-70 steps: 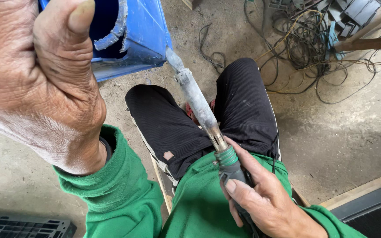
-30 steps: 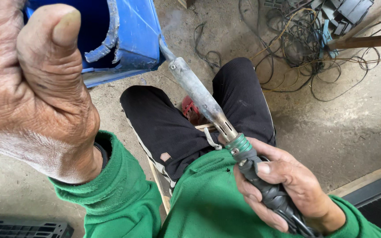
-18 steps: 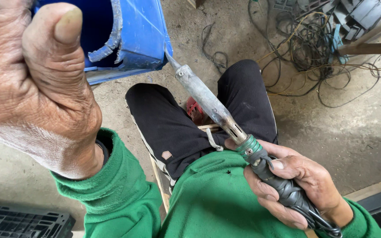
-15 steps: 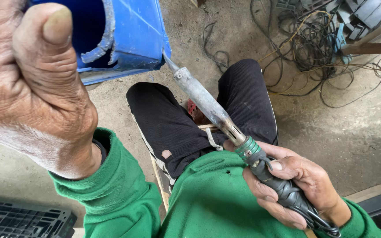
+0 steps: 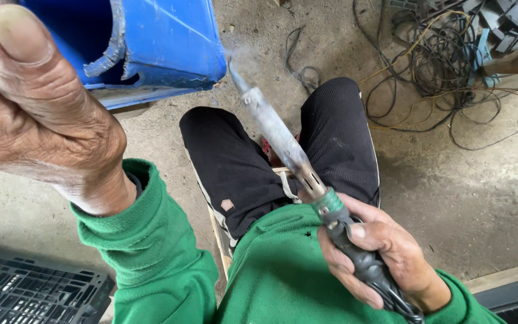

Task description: The person uses a soldering iron to melt and smooth the edges of a blue plastic crate, then uses a hand saw to trim the melted plastic. The person works on the crate while seated on the floor in a workshop.

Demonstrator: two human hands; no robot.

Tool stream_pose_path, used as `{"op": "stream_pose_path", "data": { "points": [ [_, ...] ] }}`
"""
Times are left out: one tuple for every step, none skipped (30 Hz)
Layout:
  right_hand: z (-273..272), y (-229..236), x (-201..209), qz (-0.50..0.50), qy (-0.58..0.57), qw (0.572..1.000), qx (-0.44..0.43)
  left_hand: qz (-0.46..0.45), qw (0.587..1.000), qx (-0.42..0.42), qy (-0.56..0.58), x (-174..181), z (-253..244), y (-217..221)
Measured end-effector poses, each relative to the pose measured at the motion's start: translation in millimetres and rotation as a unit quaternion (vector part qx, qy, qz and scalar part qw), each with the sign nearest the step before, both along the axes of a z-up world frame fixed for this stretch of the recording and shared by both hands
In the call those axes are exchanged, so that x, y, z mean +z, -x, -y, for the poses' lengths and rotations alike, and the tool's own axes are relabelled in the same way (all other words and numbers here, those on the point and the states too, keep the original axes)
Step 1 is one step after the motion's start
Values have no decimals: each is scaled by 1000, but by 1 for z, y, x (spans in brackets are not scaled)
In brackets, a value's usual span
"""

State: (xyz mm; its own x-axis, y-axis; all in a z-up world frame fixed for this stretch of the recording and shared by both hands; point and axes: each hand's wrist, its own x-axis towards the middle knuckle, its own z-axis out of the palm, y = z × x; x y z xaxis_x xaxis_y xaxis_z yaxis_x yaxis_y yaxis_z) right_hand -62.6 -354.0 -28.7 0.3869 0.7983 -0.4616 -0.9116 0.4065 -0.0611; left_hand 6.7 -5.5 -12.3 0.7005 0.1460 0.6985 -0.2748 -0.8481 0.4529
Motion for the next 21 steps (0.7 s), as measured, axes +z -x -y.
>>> {"op": "stream_pose_path", "data": {
  "points": [
    [0,0,0,10,19,1000,8,4,1000,1,0,-1,1,-1],
    [-1,0,-1,20,38,999,17,7,1000,4,1,-2,1,-2],
    [-2,0,-1,30,57,998,25,8,1000,5,1,-2,1,-2],
    [-3,0,0,47,82,995,37,13,1000,7,1,-2,0,-3],
    [-4,2,1,64,106,991,49,15,1000,9,2,-3,0,-4],
    [-5,5,3,80,132,986,60,16,1000,12,4,-4,-1,-3],
    [-8,8,3,92,143,984,57,19,1000,15,7,-5,-1,-3],
    [-9,12,3,105,155,981,54,21,1000,18,11,-6,-1,-3],
    [-11,15,2,118,167,978,51,23,999,20,14,-7,-1,-2],
    [-14,19,1,120,178,975,50,24,999,22,15,-8,-1,-2],
    [-16,23,-1,123,188,973,49,26,999,21,12,-8,-3,-2],
    [-17,25,-4,125,198,971,50,25,999,21,9,-9,-3,0],
    [-18,27,-6,129,193,971,50,27,1000,16,-1,-9,-4,-1],
    [-19,29,-9,135,187,972,50,30,999,12,-10,-10,-5,-1],
    [-20,31,-12,140,181,972,50,33,999,9,-15,-11,-6,-1],
    [-21,34,-14,138,183,972,52,35,999,6,-21,-11,-6,-1],
    [-23,37,-17,137,186,971,54,37,999,3,-27,-11,-7,-1],
    [-25,40,-20,137,188,971,54,41,999,-1,-32,-11,-8,-3],
    [-29,44,-24,146,190,969,54,48,998,4,-44,-11,-9,-4],
    [-32,47,-29,155,191,968,55,56,997,9,-56,-12,-8,-6],
    [-35,48,-35,165,192,966,55,67,995,24,-75,-12,-8,-8]
  ]
}}
